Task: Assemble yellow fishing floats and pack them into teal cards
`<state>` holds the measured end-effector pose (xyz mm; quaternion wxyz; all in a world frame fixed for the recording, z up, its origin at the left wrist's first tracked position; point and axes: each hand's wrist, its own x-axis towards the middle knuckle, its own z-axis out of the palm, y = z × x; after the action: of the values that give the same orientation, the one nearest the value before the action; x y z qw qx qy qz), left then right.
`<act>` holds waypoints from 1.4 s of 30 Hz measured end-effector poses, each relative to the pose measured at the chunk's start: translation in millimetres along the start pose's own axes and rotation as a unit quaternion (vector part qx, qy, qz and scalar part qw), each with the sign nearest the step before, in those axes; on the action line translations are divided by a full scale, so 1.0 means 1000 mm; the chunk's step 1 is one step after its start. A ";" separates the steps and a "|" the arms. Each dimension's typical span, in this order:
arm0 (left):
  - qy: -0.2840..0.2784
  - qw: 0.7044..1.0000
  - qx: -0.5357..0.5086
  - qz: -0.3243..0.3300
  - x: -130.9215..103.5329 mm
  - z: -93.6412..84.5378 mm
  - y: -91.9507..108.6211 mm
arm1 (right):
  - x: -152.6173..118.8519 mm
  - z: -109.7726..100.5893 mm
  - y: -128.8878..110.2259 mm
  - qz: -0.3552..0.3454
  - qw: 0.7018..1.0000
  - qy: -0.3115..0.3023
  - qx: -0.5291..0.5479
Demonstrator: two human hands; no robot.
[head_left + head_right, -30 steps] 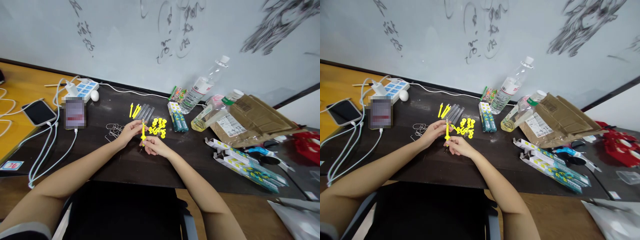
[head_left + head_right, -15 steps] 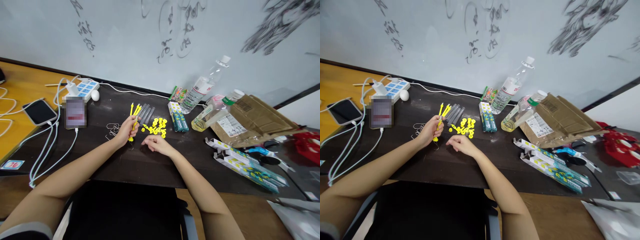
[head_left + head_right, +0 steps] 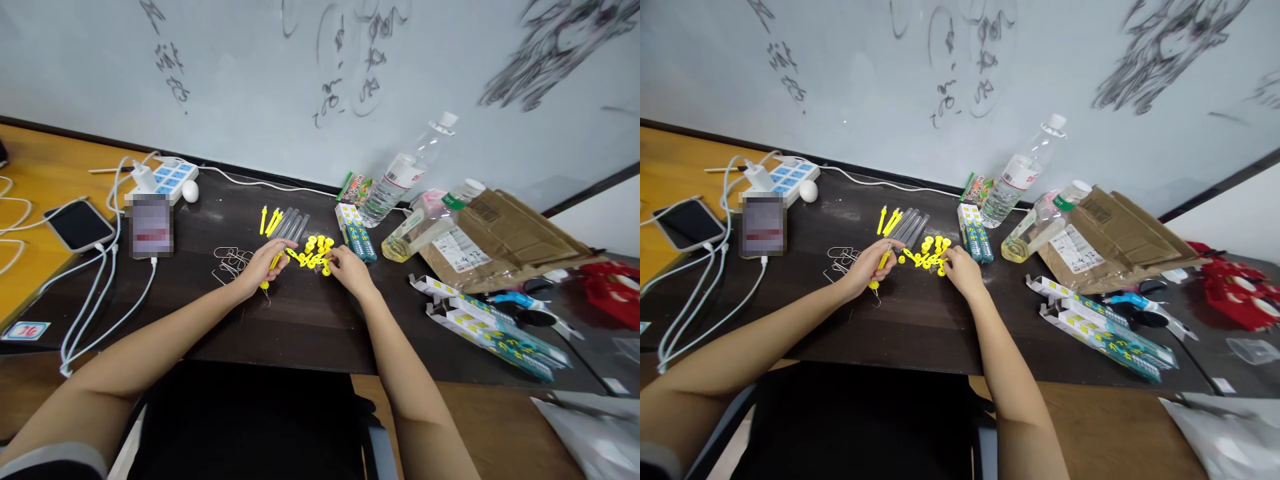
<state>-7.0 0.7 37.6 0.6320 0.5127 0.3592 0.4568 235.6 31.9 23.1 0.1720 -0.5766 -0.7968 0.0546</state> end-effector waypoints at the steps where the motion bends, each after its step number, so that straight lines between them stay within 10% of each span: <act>1: 0.000 1.000 0.003 0.000 -0.001 0.000 0.001 | 0.000 0.001 0.001 -0.002 1.000 -0.006 -0.001; 42: -0.021 0.996 0.083 -0.028 -0.004 0.007 -0.003 | -0.001 0.015 -0.008 0.004 1.000 0.000 -0.015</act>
<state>-1.1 -5.2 36.1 0.6073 0.5623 0.3970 0.3967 223.4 29.9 11.1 0.1630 -0.5823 -0.7953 0.0430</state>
